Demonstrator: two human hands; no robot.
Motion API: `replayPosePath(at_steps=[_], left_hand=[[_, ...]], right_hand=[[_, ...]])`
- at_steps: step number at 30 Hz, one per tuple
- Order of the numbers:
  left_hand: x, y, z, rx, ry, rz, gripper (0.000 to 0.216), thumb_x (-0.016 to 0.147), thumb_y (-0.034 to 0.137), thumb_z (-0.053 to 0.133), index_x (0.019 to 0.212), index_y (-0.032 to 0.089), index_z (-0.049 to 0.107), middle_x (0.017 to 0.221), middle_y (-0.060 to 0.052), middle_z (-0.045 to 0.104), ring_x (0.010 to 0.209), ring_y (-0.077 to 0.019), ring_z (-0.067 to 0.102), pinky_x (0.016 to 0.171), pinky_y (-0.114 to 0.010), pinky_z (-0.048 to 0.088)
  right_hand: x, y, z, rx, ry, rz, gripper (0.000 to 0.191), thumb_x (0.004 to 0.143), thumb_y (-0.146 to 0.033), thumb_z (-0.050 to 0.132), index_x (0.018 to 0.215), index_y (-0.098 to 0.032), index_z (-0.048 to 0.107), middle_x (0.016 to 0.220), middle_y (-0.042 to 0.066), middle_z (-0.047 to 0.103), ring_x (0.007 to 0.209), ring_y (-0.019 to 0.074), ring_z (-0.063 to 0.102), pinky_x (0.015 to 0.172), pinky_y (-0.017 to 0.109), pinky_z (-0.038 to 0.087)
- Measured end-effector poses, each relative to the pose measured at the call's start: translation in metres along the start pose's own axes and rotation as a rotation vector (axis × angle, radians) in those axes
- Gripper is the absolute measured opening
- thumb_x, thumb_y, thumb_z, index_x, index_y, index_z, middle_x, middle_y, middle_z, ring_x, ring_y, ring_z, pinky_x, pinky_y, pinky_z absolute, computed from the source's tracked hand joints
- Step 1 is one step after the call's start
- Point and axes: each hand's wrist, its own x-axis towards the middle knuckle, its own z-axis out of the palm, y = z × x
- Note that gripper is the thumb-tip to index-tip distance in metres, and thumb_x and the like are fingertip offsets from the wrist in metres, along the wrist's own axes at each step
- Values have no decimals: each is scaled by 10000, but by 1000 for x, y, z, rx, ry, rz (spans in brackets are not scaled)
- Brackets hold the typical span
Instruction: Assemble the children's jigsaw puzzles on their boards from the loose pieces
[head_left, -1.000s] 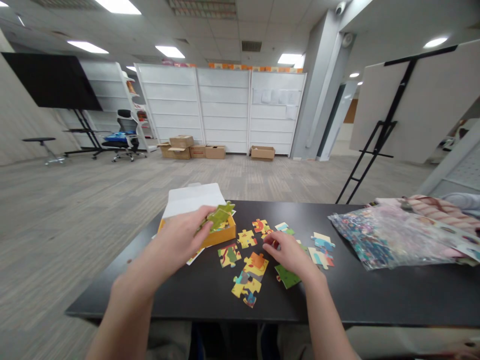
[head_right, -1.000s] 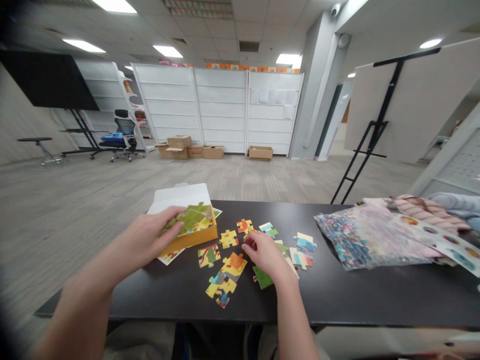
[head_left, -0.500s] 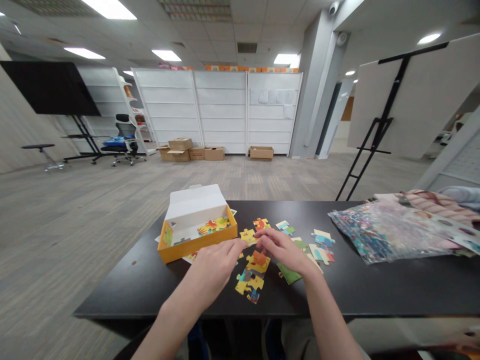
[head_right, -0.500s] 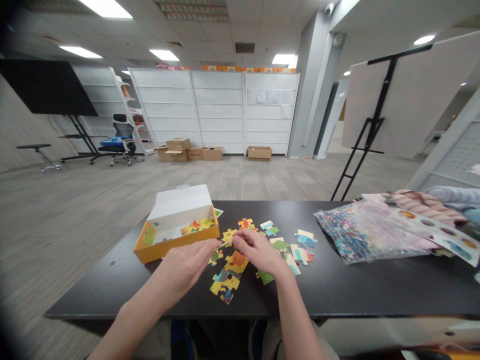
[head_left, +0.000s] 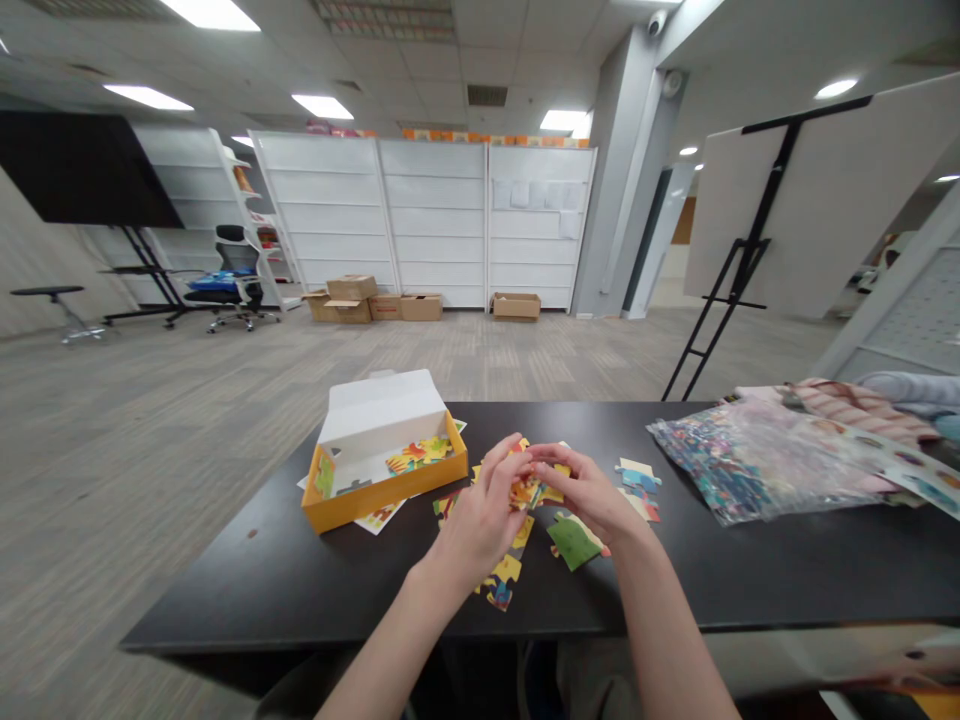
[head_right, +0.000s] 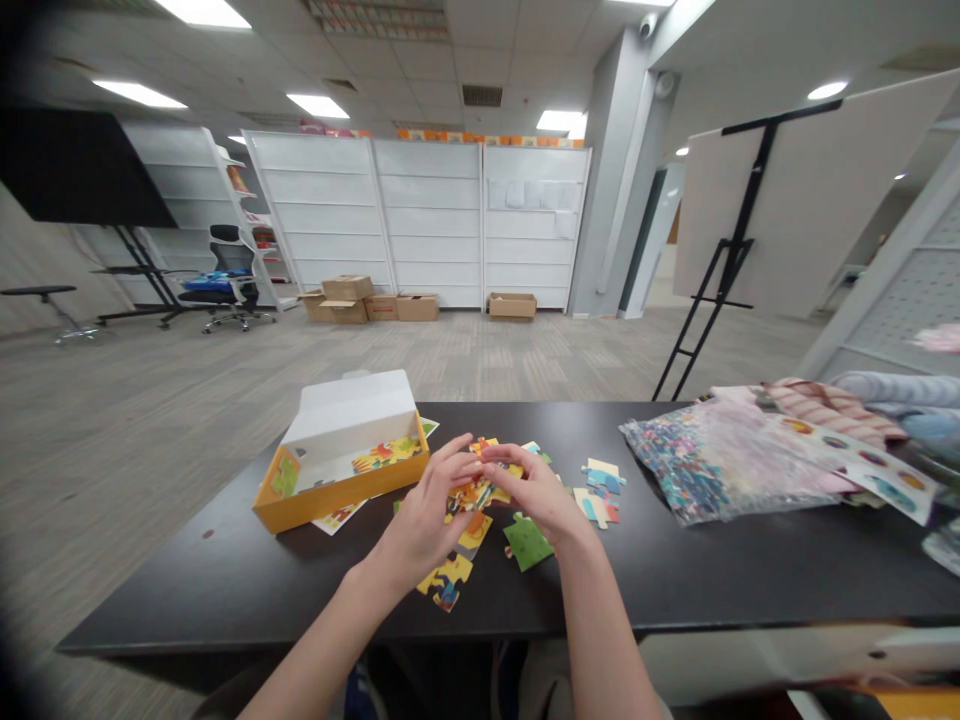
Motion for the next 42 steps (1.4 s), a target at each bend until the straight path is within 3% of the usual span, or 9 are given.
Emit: replayPosePath(at_steps=[7,9,12,17,22,27,34,37,42], left_hand=[[0,-1,2,-111,-7,-8,754,802,-46,507,1472,253,336,1613,-142,293,1516,-285,268,1214,-531,330],[2,-2,1,-240,29,-165,778,781,25,647,1466,254,358,1622,-146,275,1514,-318,264,1224,-564,281],[5,1,1,-729,-20,-489,906,729,191,822,1493,248,336,1536,-173,429,1412,-344,443,1159,-556,385],[10,11,7,-1298,-93,-761,534,818,340,795,1293,213,586,1364,-134,617,1244,-298,600,1003,-446,540],[19,9,12,-1318,-39,-755,488,792,326,819,1225,194,635,1308,-120,649,1140,-257,646,929,-376,574],[26,1,10,-1140,-32,-772,485,780,367,817,1181,155,644,1164,-120,702,910,-200,679,662,-239,573],[24,2,13,-1201,31,-860,537,713,359,870,1150,161,628,1079,-100,724,888,-214,703,663,-268,590],[23,1,9,-1305,105,-896,489,694,278,886,1095,155,634,1031,-94,740,834,-200,719,649,-257,592],[23,-12,0,-1490,203,-1039,213,787,157,771,967,116,665,955,-95,759,737,-148,718,625,-221,613]], right_hand=[[4,3,0,-106,36,-88,445,702,-444,841,1044,-197,698,956,31,716,835,179,665,798,317,540],[2,0,0,-66,88,-98,461,695,-445,844,1056,-205,687,938,26,712,798,174,664,766,314,544],[0,-4,0,-17,118,-119,479,701,-452,837,1083,-219,664,963,31,713,804,184,673,760,321,552],[6,4,1,-150,141,-167,437,747,-469,796,1065,-218,632,940,28,699,775,172,645,704,304,538],[14,13,-1,-225,211,-235,428,765,-467,772,1053,-210,586,957,31,679,798,161,629,719,292,516],[16,12,-1,-243,196,-191,437,792,-543,715,1024,-205,565,852,15,674,736,158,616,663,285,488],[13,5,4,-503,200,-245,335,889,-530,586,894,-202,653,759,5,642,684,155,571,624,281,452],[6,-1,-11,-677,242,-252,352,902,-524,560,966,-216,718,938,55,724,828,205,638,713,319,488],[-8,3,-62,-1011,553,-205,396,866,-532,579,1010,-199,737,1079,125,715,994,296,644,888,423,475]])
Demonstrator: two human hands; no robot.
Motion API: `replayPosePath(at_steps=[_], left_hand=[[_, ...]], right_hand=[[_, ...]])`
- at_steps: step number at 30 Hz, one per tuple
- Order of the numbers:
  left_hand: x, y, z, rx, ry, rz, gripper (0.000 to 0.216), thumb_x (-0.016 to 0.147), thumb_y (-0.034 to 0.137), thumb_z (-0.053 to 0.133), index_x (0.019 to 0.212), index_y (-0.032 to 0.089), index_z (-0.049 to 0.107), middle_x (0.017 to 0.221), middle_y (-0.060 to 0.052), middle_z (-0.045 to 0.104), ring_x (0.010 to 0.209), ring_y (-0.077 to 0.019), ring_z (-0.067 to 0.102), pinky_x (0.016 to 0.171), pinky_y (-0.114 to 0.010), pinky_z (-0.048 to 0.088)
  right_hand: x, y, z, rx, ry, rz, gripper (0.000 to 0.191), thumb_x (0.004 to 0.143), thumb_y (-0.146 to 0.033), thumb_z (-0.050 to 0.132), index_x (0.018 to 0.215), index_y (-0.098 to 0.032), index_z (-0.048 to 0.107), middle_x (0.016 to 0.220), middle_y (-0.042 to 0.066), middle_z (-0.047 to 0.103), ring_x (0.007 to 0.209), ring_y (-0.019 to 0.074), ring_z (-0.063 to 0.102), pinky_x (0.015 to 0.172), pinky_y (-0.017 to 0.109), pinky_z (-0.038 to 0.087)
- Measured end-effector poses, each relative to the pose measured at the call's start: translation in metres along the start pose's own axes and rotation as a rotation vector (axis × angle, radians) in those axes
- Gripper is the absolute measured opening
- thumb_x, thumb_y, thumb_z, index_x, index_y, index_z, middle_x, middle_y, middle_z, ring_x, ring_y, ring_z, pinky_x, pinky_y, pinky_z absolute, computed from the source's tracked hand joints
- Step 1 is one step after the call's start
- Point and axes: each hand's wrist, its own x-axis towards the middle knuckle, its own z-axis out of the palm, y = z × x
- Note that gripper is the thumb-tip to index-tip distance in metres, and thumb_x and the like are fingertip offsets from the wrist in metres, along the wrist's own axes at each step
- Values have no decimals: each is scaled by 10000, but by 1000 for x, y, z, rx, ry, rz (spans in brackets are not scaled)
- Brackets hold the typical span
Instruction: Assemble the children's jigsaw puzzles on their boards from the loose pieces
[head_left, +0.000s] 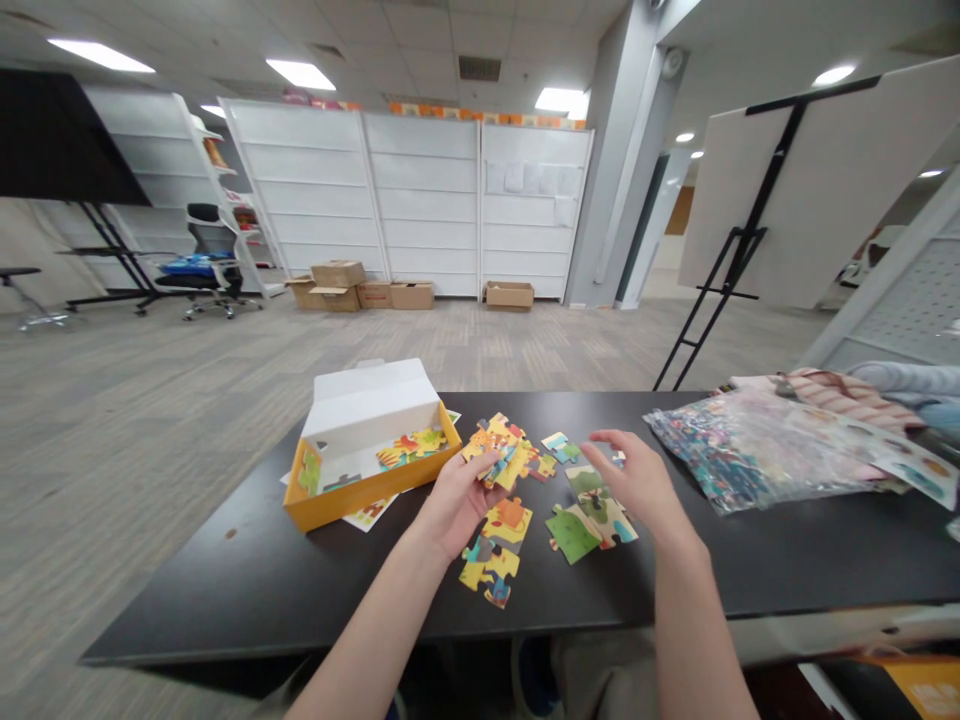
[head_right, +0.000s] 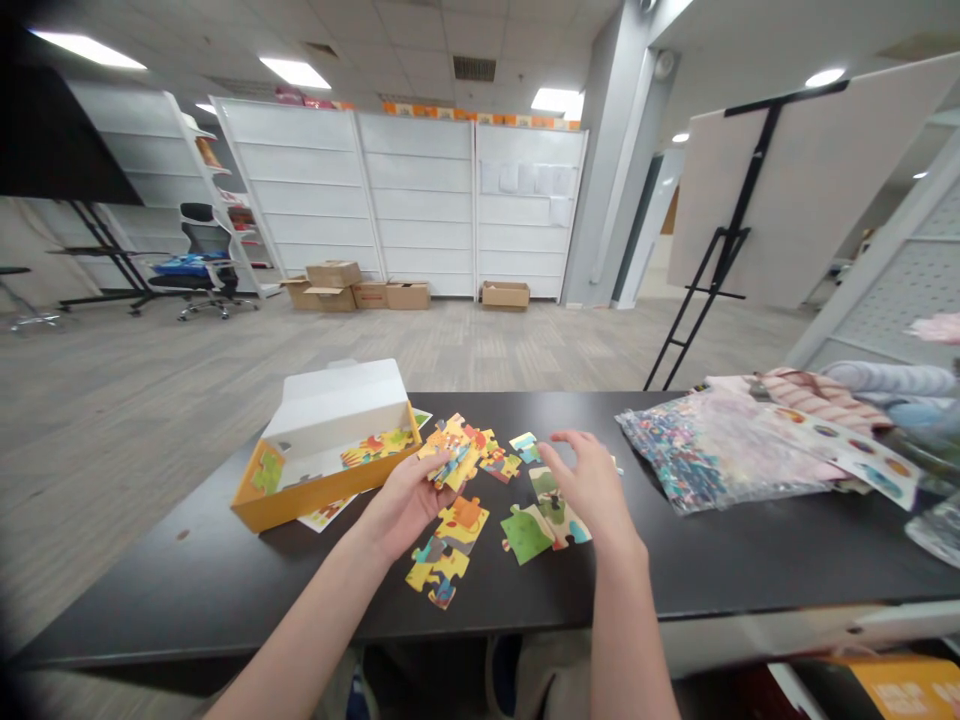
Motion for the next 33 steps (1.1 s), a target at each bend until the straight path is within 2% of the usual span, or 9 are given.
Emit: replayPosePath(at_steps=[3,6,11,16,20,27,29,33], left_hand=[[3,2,-2,-91,73,-67,88,830,110,683,913,105,655,884,-88,756,702,-136,712,638,-232,630],[5,1,-1,-117,126,-57,33,856,102,627,888,109,634,845,-81,745,674,-132,707,620,-232,630],[6,-3,0,-77,130,-28,153,802,120,694,926,148,610,864,-56,739,694,-144,717,631,-252,632],[3,-6,2,-40,110,-13,179,772,117,699,922,154,609,841,-43,735,670,-140,700,623,-261,627],[2,-6,3,-60,114,-4,140,790,91,650,915,144,615,812,-42,727,651,-134,685,596,-250,614],[5,-6,-2,-60,104,27,166,795,103,659,951,145,619,883,-60,740,700,-142,702,618,-255,619],[5,-6,-2,-55,108,45,177,783,111,679,944,150,615,874,-52,739,686,-136,698,620,-255,619],[3,-5,-1,-32,115,51,191,786,120,692,954,150,607,901,-61,740,669,-132,690,616,-259,616]], right_hand=[[-3,15,0,-153,-132,0,370,817,-484,658,1023,-186,734,1077,136,701,1014,308,641,927,421,455],[-7,10,11,-205,-257,-45,340,781,-435,717,1022,-196,732,1083,127,686,1020,305,627,906,401,450],[-14,-3,26,-291,-291,-48,352,725,-374,783,1036,-217,733,1102,129,680,1048,335,596,918,426,417],[-14,-6,30,-298,-348,-76,348,785,-378,742,1090,-212,721,1141,145,672,1055,345,586,912,437,419],[-8,-14,41,-263,-397,-157,358,843,-361,700,1154,-183,697,1245,170,637,1180,356,547,980,453,414],[0,-20,58,-138,-459,-244,432,876,-312,670,1279,-158,639,1451,200,504,1407,329,402,1119,450,356],[-1,-18,55,-130,-431,-248,409,869,-309,680,1252,-168,651,1416,178,529,1372,319,435,1105,438,374],[-3,-15,48,-199,-339,-156,238,894,-300,647,1079,-162,704,1146,146,637,1121,292,585,990,417,445]])
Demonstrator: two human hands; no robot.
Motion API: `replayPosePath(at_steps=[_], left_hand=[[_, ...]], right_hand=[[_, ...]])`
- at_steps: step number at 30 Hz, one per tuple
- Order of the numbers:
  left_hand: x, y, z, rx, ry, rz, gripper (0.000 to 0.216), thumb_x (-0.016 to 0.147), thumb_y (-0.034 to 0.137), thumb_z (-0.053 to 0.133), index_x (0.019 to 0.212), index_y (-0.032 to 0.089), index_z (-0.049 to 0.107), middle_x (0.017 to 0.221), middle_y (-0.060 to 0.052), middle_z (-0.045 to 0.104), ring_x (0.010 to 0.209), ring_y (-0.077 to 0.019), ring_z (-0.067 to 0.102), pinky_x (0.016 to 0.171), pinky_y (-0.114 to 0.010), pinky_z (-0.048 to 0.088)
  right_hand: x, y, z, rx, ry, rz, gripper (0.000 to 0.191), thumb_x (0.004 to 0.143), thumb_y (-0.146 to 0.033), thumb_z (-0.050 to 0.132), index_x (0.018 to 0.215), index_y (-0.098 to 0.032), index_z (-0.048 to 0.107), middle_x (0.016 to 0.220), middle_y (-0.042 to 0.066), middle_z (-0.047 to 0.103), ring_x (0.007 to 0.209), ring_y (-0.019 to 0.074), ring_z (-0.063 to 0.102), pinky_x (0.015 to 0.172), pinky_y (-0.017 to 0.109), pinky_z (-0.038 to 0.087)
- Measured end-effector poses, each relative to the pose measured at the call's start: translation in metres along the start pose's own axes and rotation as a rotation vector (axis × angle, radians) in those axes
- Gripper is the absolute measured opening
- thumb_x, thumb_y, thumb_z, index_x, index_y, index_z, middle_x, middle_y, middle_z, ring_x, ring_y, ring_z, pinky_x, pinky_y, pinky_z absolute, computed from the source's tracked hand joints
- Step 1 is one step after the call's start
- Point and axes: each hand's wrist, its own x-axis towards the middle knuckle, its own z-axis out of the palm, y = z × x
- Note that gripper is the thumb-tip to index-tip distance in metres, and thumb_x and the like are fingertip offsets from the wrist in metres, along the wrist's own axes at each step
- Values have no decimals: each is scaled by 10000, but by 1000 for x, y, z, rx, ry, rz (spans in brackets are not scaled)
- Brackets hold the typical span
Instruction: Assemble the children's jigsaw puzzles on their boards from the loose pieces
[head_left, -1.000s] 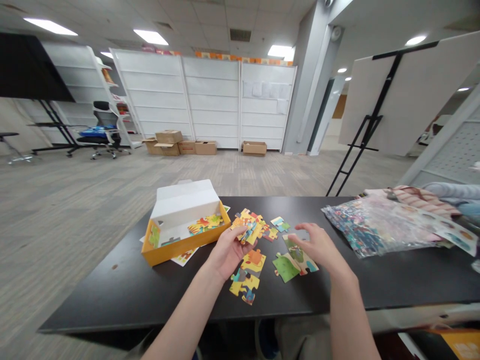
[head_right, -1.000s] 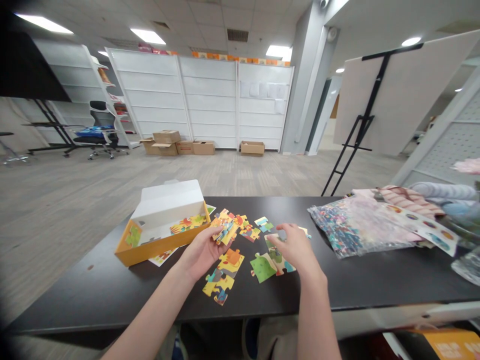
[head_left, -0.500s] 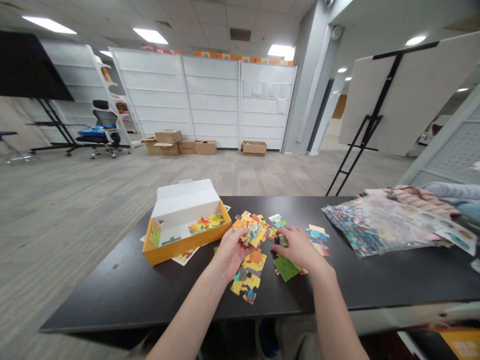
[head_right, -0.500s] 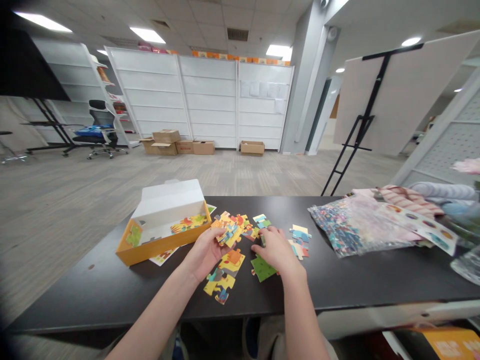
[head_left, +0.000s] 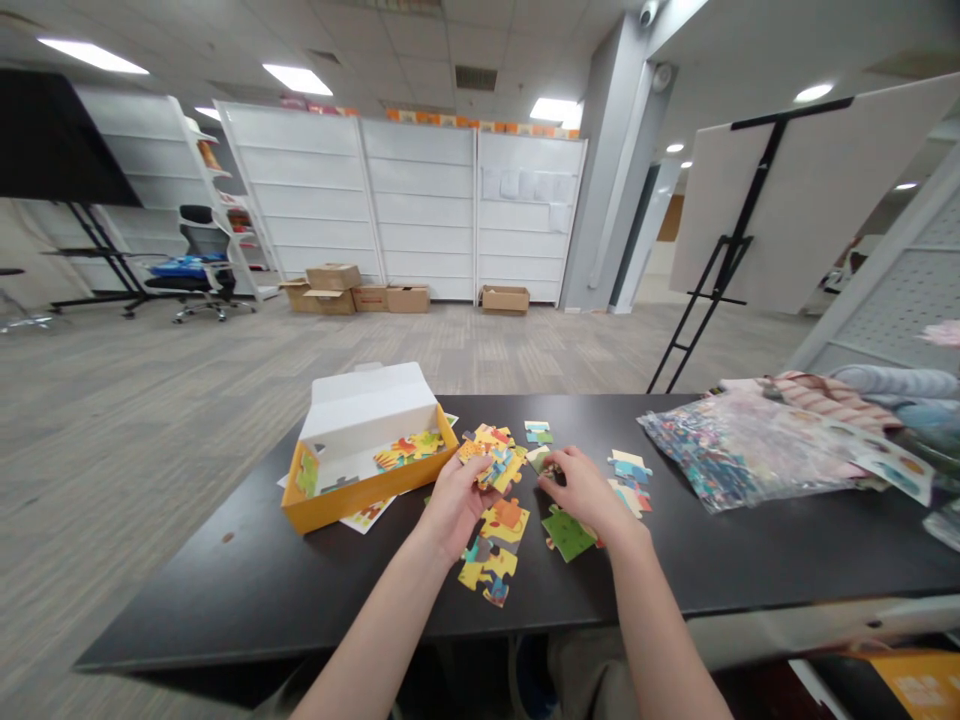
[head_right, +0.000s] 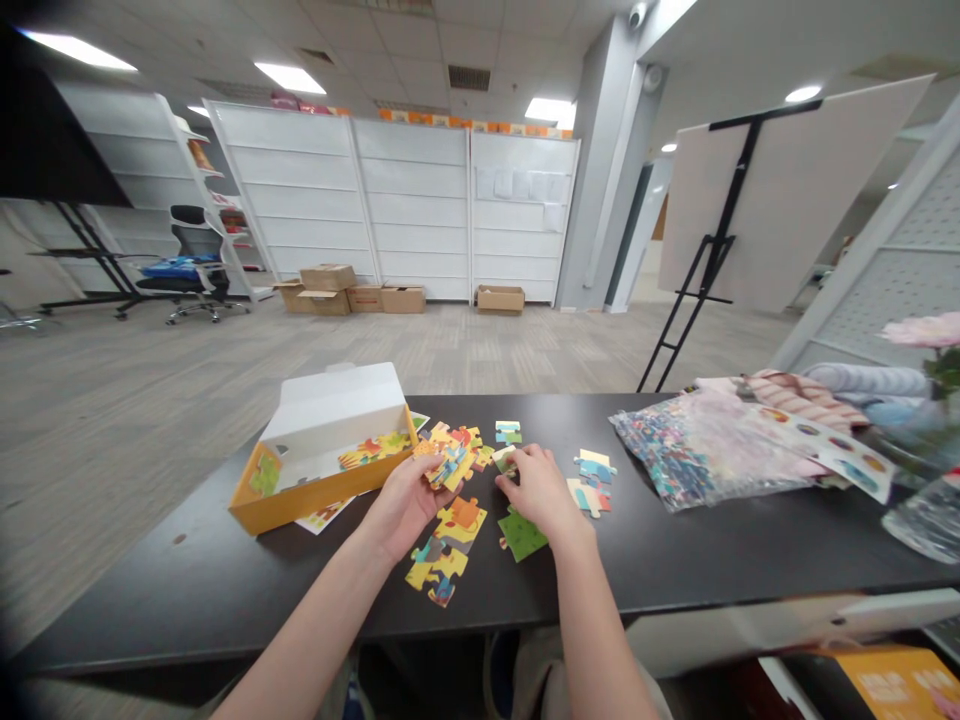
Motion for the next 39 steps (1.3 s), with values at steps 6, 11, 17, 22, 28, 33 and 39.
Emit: replayPosePath(at_steps=[6,11,17,22,28,33,39], left_hand=[[-3,-4,3,130,-33,58,433,788,156,756,1162,181,539,998,-66,712,728,-156,694,588,-270,609],[-5,-8,4,253,-33,83,653,828,178,735,1384,215,394,1160,-114,685,774,-171,698,601,-287,611],[-8,-8,6,330,-41,101,660,807,232,774,1372,195,435,1104,-112,715,821,-192,711,654,-276,599],[-6,-10,4,365,-48,124,669,797,265,786,1366,203,441,1070,-89,727,840,-196,710,674,-281,595],[-7,-10,3,396,-47,104,737,790,286,793,1411,202,406,1102,-110,724,854,-222,720,702,-324,609],[-6,-11,2,420,-57,112,712,797,296,780,1401,198,415,1107,-110,721,864,-219,716,718,-319,601],[-2,-17,-7,507,-114,140,695,801,393,770,1388,204,449,1111,-102,713,876,-219,707,766,-342,585]], right_hand=[[2,-4,2,72,-41,-55,278,926,-245,583,1180,-167,666,1204,138,640,1132,264,600,993,372,439],[-4,7,-7,69,-12,-39,334,911,-275,610,1227,-178,653,1248,129,630,1173,271,576,1031,388,410],[-20,0,-28,31,-90,43,217,772,-336,775,949,-214,747,1074,88,629,1071,278,566,981,400,417],[-27,-17,-28,57,-279,-14,339,599,-294,883,915,-276,761,1009,51,629,1048,287,541,929,407,434],[-31,12,-33,36,-216,89,283,601,-198,831,873,-255,776,954,63,665,942,282,595,825,399,478],[-34,40,-37,91,-140,139,235,609,-149,775,825,-241,777,885,49,692,845,246,650,765,368,499],[-37,62,-45,15,-78,230,281,630,-119,739,888,-227,766,907,67,731,865,277,686,775,393,518]])
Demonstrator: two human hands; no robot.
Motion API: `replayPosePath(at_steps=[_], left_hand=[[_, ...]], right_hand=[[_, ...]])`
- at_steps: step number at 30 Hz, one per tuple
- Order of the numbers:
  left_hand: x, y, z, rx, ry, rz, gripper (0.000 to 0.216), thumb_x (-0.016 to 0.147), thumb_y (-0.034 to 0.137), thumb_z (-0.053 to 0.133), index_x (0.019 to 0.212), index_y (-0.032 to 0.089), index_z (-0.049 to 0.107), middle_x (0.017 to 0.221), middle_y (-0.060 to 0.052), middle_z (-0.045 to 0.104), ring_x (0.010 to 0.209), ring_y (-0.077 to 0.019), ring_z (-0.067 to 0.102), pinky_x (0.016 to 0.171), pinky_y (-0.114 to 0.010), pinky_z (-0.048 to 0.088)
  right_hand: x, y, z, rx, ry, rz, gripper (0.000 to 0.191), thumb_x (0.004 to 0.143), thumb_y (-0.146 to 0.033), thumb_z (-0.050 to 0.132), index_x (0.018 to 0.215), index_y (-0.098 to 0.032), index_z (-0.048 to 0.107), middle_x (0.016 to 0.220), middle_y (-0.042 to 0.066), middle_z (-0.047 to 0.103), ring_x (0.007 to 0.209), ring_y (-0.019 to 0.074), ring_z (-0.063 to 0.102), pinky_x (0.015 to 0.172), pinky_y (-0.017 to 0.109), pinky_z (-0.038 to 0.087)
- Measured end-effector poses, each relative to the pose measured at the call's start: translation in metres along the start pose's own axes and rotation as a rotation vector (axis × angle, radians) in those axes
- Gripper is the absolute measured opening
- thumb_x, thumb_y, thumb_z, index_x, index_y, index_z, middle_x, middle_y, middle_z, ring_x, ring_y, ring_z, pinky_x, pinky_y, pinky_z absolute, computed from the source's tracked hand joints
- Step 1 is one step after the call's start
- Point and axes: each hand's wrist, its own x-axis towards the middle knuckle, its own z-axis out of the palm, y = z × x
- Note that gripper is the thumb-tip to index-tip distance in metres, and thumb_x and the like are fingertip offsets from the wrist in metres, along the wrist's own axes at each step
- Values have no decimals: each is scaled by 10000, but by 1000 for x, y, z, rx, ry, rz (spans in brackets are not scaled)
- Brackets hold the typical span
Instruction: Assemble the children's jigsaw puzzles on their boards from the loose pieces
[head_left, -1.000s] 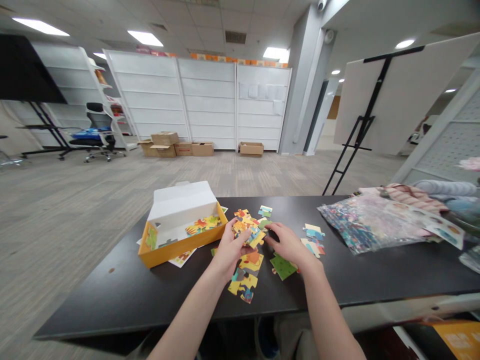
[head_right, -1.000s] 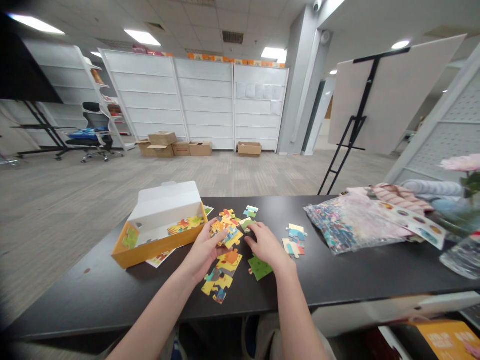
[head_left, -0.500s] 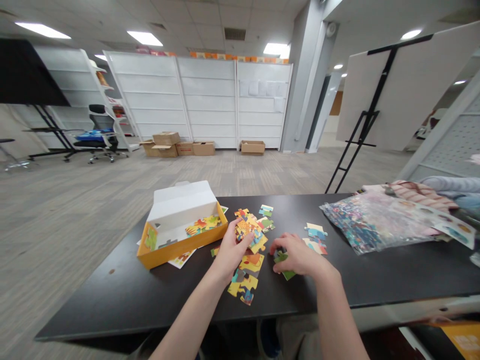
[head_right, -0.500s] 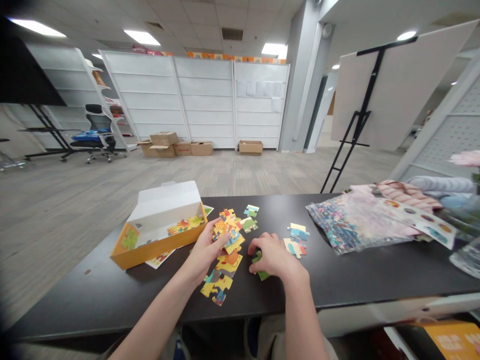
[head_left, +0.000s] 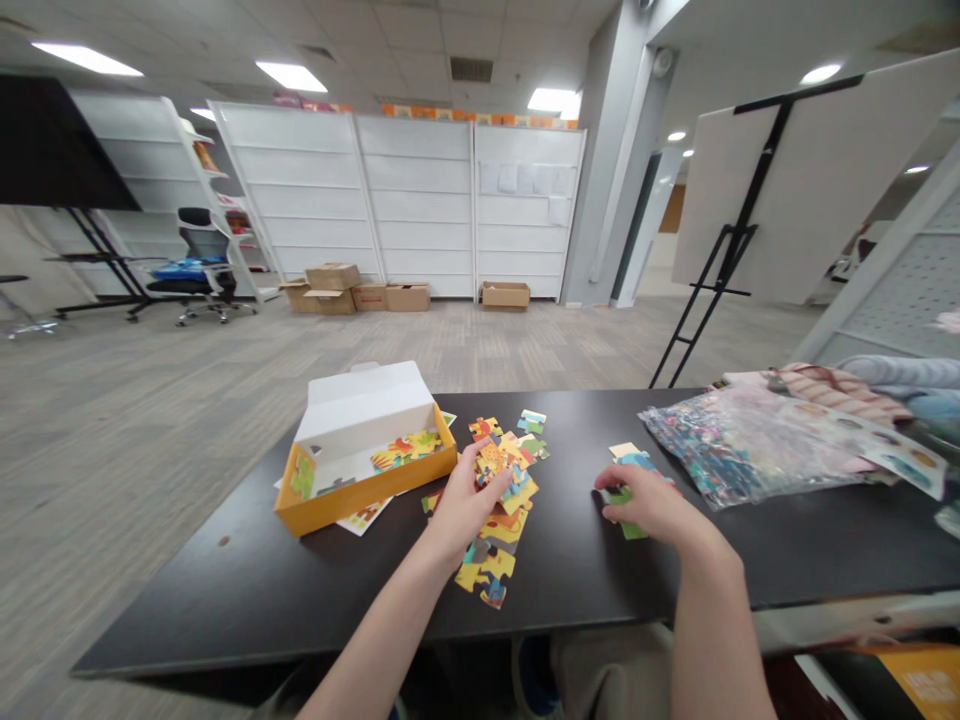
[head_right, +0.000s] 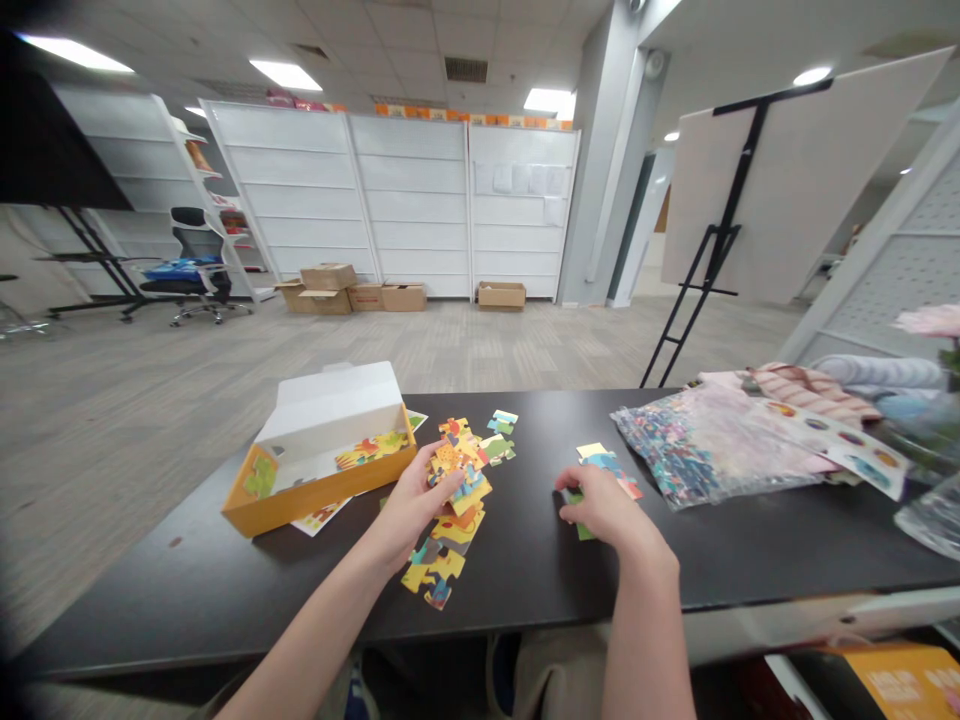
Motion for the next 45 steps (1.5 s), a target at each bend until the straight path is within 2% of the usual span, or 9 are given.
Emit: replayPosePath(at_steps=[5,12,19,23,27,33,36,42,45], left_hand=[[-1,-5,-1,235,-57,80,612,828,443,723,1350,204,511,1171,-109,689,997,-266,684,871,-399,556],[-3,-2,1,343,-191,180,402,849,444,697,1142,187,597,1110,-74,680,1030,-255,645,898,-365,525],[-7,-1,0,30,-298,-24,729,757,367,808,1368,212,442,912,-22,661,709,-132,627,616,-228,492],[-9,3,1,66,-238,-30,675,751,328,811,1335,203,497,969,-49,683,754,-150,658,650,-248,525],[-8,1,2,113,-219,-3,604,743,281,812,1285,189,563,1035,-73,706,886,-201,681,780,-306,553],[-7,-4,0,229,-191,47,589,764,312,800,1306,204,595,1107,-89,700,997,-251,667,844,-349,543],[-7,-5,0,227,-161,32,575,769,329,803,1295,207,602,1179,-104,685,1026,-263,667,860,-356,542],[-5,-5,4,144,-235,34,477,770,333,810,1192,201,632,1070,-76,721,976,-242,680,838,-337,549],[-7,-3,5,104,-259,10,505,735,308,841,1182,208,631,1013,-55,726,896,-213,692,756,-291,558]], right_hand=[[2,-28,-1,206,150,-160,205,821,-313,666,996,-217,711,1078,96,709,1040,273,660,919,413,514],[4,-86,21,722,-211,-264,397,837,-513,680,1084,-209,617,883,25,707,772,178,656,648,284,532],[12,-67,14,816,11,-104,393,751,-535,708,898,-191,588,730,13,662,605,143,578,464,227,369],[19,-40,9,699,184,41,300,767,-463,663,869,-190,593,745,46,697,602,163,597,510,261,399],[19,-23,9,300,245,168,152,784,-303,649,878,-184,643,786,74,738,734,218,674,669,317,447],[17,-15,13,50,263,185,273,811,-331,638,1014,-159,698,958,122,731,898,279,686,744,357,465],[17,-25,13,130,330,137,363,809,-393,637,1066,-140,686,1032,142,703,914,272,674,785,369,482],[10,-77,17,702,-33,-222,364,854,-511,606,975,-178,688,897,62,735,835,196,676,752,304,518],[11,-83,21,758,-32,-230,315,795,-462,688,920,-172,688,848,55,734,789,189,668,727,301,521]])
